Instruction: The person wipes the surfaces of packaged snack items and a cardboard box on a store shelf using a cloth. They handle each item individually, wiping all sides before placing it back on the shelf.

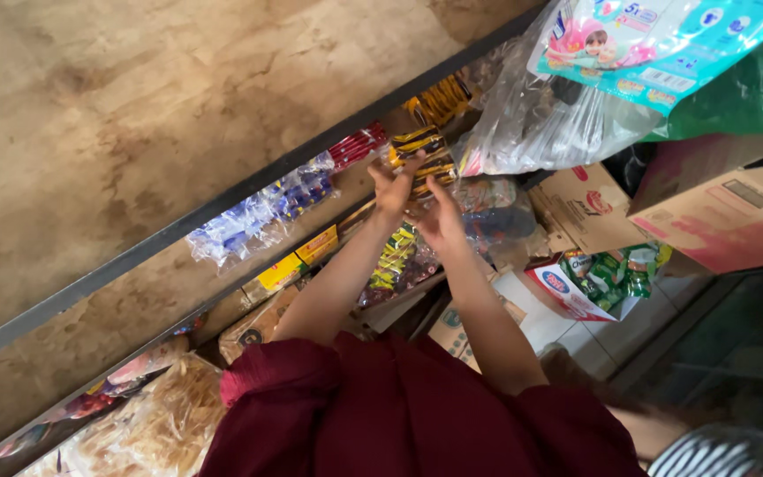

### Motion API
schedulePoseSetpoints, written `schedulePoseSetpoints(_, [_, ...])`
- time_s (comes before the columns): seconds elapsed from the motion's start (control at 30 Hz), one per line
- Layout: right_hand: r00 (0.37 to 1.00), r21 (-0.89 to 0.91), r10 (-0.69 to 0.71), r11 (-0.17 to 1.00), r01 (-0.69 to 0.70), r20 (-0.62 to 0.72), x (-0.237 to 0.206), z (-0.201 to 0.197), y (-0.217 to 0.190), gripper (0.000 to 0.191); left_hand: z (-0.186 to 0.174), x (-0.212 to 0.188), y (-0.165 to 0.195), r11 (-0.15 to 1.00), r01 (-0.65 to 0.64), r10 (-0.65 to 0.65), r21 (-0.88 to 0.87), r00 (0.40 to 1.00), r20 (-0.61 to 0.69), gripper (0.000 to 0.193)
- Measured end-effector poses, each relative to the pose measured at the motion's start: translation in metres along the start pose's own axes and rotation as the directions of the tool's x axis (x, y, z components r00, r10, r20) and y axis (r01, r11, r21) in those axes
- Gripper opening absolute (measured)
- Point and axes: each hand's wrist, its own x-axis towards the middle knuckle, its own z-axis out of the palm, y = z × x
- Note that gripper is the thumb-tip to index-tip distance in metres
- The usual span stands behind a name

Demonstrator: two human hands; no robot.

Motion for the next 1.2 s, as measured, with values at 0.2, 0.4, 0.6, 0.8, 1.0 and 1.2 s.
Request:
schedulePoseSetpoints(0.2, [0.995, 0.052, -0.096, 0.994, 0.094, 0.026, 0.045, 0.028, -0.043, 0.044, 0.009, 0.017, 0.012, 0.998, 0.054, -0.058, 0.032, 0.985, 0.164, 0.111])
schedulePoseSetpoints(0.4, [0.984, -0.157, -0.114, 0.983, 0.092, -0.138, 0.087, 0.077, -0.088, 0.038, 0.01, 0.004, 0.016, 0.991, 0.066, -0.087, 0.114, 0.979, 0.186, 0.115])
schedulePoseSetpoints(0.6, [0.982, -0.054, -0.17, 0.985, 0.166, -0.084, 0.11, 0.098, -0.107, 0.035, 0.003, -0.009, 0.017, 0.998, 0.049, -0.06, 0.045, 0.954, 0.294, 0.074])
schedulePoseSetpoints(0.8, [0.954, -0.151, -0.26, 0.959, 0.238, -0.147, 0.117, 0.09, -0.112, 0.034, -0.002, 0.0, 0.004, 0.99, -0.071, 0.05, 0.123, 0.984, 0.168, 0.066])
schedulePoseSetpoints(1.0, [0.838, -0.408, -0.356, 0.895, 0.179, -0.413, 0.116, 0.079, -0.11, 0.033, -0.016, -0.005, -0.007, 0.99, 0.015, 0.03, -0.142, 0.95, 0.312, 0.062])
schedulePoseSetpoints(1.2, [0.786, -0.506, -0.423, 0.846, 0.166, -0.451, 0.102, 0.063, -0.092, 0.028, -0.023, -0.009, -0.032, 0.998, 0.068, -0.068, 0.004, 0.981, 0.181, 0.055])
